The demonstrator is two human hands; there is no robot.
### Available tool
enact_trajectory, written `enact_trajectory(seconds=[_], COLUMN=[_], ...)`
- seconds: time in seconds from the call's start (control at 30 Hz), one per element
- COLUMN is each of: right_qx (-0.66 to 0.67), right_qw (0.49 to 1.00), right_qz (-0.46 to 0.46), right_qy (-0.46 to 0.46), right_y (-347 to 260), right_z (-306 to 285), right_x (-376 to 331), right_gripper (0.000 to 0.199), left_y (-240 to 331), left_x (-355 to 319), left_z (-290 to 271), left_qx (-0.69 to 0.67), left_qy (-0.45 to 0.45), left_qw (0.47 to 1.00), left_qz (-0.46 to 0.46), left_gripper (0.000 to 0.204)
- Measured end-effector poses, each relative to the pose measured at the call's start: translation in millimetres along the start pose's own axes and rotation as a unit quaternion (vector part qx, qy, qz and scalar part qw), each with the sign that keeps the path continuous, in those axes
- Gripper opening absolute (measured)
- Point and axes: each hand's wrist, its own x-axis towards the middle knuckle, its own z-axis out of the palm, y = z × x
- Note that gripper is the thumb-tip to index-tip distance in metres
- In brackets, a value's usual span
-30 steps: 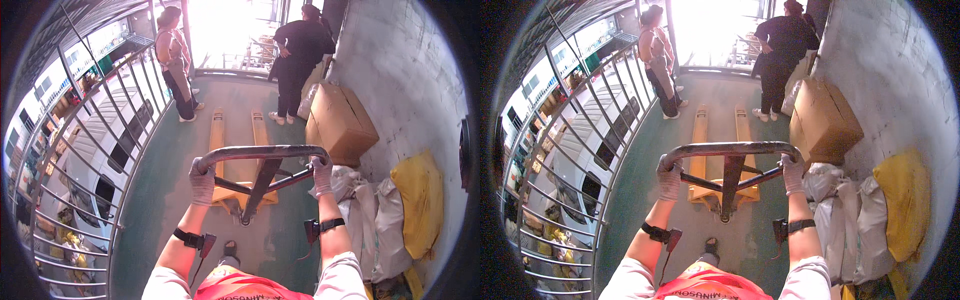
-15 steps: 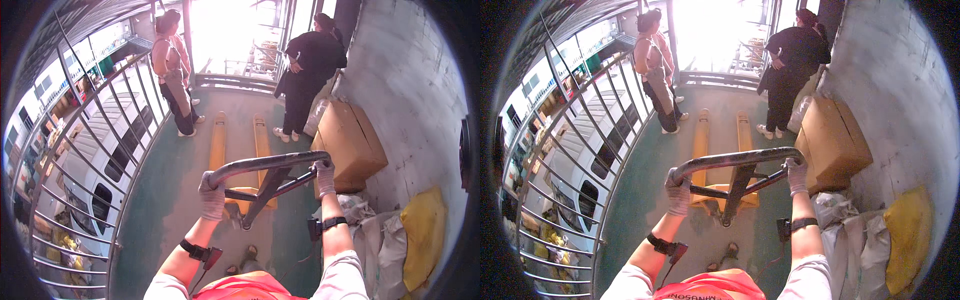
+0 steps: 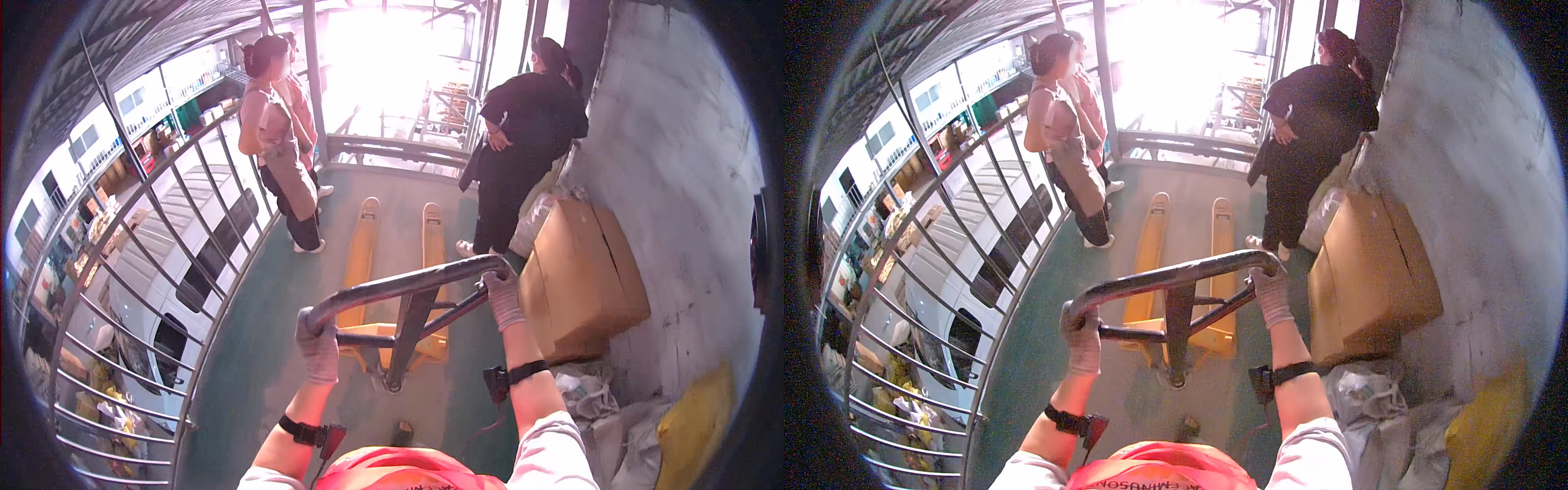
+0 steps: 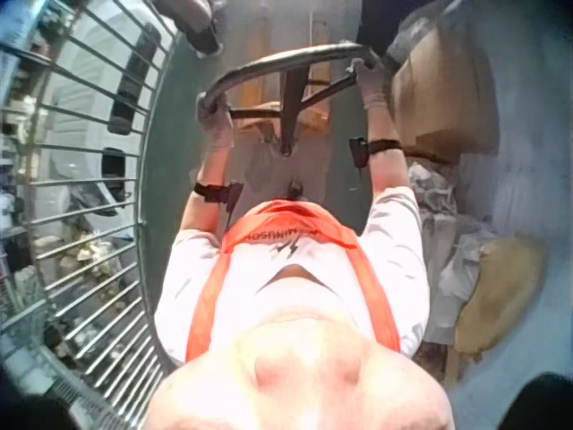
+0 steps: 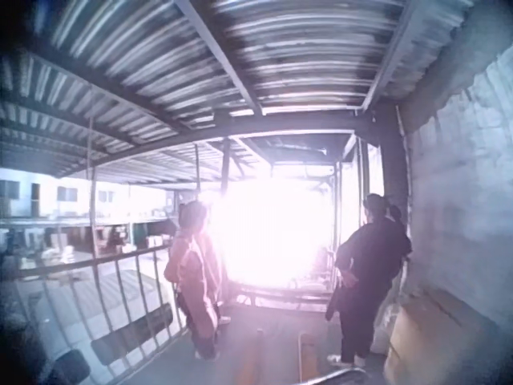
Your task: Moving a pallet jack loaded with sacks from a hallway into a freight elevator.
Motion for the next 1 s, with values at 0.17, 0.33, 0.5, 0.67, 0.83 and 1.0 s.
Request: enact_trajectory(seconds=[0.17,0.33,0.5,0.67,0.83,1.0], right_qx=[-0.023,0.014,0.009,0.001,0.017,0.042], right_qw=[1.0,0.999,1.0,1.0,0.999,0.998], right_qz=[-0.007,0.028,-0.002,0.019,0.035,-0.002], right_qy=[-0.02,-0.034,-0.029,-0.013,0.007,0.036], right_y=[6,4,7,7,18,22], right_z=[32,75,103,133,144,167], right_x=[73,112,144,167,185,188], right_gripper=[0.009,0.009,0.01,0.01,0.011,0.002], left_y=[0,-28,-32,-39,-35,-79], left_x=[31,93,149,189,228,288], left_z=[28,22,32,35,45,32], left_qx=[0.01,-0.003,0.018,0.043,0.015,0.008], left_qy=[0.032,0.043,0.035,0.015,-0.031,-0.057], left_qw=[0.999,0.999,0.999,0.999,0.999,0.998], left_qz=[-0.02,0.021,-0.007,0.02,-0.021,-0.008], left_gripper=[0.014,0.013,0.013,0.012,0.013,0.013])
